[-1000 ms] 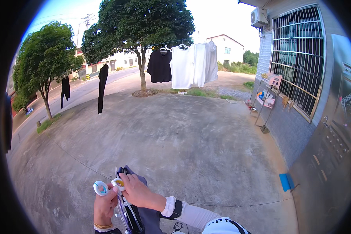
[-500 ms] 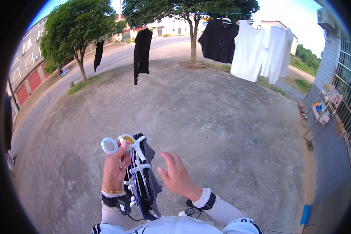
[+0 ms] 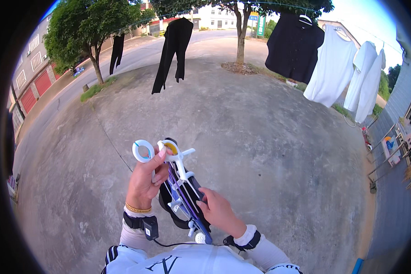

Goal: The person hangs underwear, shorts, a bra, trousers, and shirts onto hangers and then clips them to a laundry line outside.

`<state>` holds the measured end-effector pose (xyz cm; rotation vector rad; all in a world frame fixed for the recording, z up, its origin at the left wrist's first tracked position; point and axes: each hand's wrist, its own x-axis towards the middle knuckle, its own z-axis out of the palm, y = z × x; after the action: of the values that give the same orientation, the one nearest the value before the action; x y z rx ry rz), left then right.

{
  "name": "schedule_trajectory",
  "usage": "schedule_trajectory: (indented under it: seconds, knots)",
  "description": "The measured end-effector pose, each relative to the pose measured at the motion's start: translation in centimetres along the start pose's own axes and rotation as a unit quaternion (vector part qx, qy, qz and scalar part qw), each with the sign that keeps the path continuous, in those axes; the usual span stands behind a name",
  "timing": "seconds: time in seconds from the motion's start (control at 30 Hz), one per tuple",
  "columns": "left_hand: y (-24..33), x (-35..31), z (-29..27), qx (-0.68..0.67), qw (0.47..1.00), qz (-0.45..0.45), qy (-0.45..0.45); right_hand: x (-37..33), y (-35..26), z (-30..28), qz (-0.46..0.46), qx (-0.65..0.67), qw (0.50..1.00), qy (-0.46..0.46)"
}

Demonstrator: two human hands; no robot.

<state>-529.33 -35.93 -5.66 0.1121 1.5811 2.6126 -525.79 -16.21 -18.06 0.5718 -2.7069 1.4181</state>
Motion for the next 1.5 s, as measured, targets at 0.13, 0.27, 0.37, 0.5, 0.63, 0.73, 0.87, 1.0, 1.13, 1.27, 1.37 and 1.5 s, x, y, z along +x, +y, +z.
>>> schedule_trajectory:
  seconds: [0.13, 0.27, 0.37, 0.5, 0.63, 0.73, 0.87, 1.0, 1.13, 1.27, 1.37, 1.5]
  knots:
    - [1.2, 6.4, -2.1, -0.007, 1.0, -0.016, -0.025, 6.2, 2.6, 0.3, -0.098, -0.114, 0.984, 0.098]
    - [2.5, 13.0, -3.4, 0.009, 0.999, -0.019, -0.029, 12.7, 4.9, 0.8, -0.088, -0.066, 0.992, 0.067]
    - [2.6, 19.0, -4.0, 0.026, 0.999, -0.011, -0.035, 18.3, 7.7, 1.0, -0.117, -0.052, 0.986, 0.105]
    - [2.4, 27.5, -6.1, 0.047, 0.999, 0.011, -0.018, 26.4, 10.5, 0.6, -0.128, 0.047, 0.987, 0.09]
    - [3.2, 35.3, -7.6, 0.066, 0.998, 0.014, -0.001, 34.4, 12.5, 0.3, -0.133, 0.079, 0.983, 0.096]
    - [3.7, 41.2, -9.0, 0.062, 0.998, 0.018, -0.001, 39.6, 13.8, -0.3, -0.123, 0.08, 0.985, 0.095]
    - [4.5, 48.8, -10.1, 0.014, 0.999, 0.03, 0.004, 45.7, 16.5, -2.3, -0.063, 0.056, 0.986, 0.147]
    - [4.8, 56.3, -12.1, -0.035, 0.998, -0.005, -0.057, 52.5, 20.8, -5.6, 0.034, 0.041, 0.976, 0.212]
    - [5.2, 64.0, -14.0, -0.01, 0.995, -0.014, -0.099, 60.4, 22.6, -10.9, 0.086, 0.068, 0.958, 0.264]
    - [4.5, 71.4, -15.1, -0.025, 0.991, -0.042, -0.127, 66.4, 25.2, -16.1, 0.059, 0.036, 0.933, 0.353]
    - [3.9, 76.6, -15.3, -0.028, 0.991, -0.071, -0.114, 70.2, 25.9, -20.1, 0.065, -0.017, 0.929, 0.364]
    - [2.6, 83.1, -15.5, -0.016, 0.99, -0.103, -0.093, 76.2, 27.4, -24.8, 0.03, -0.086, 0.911, 0.402]
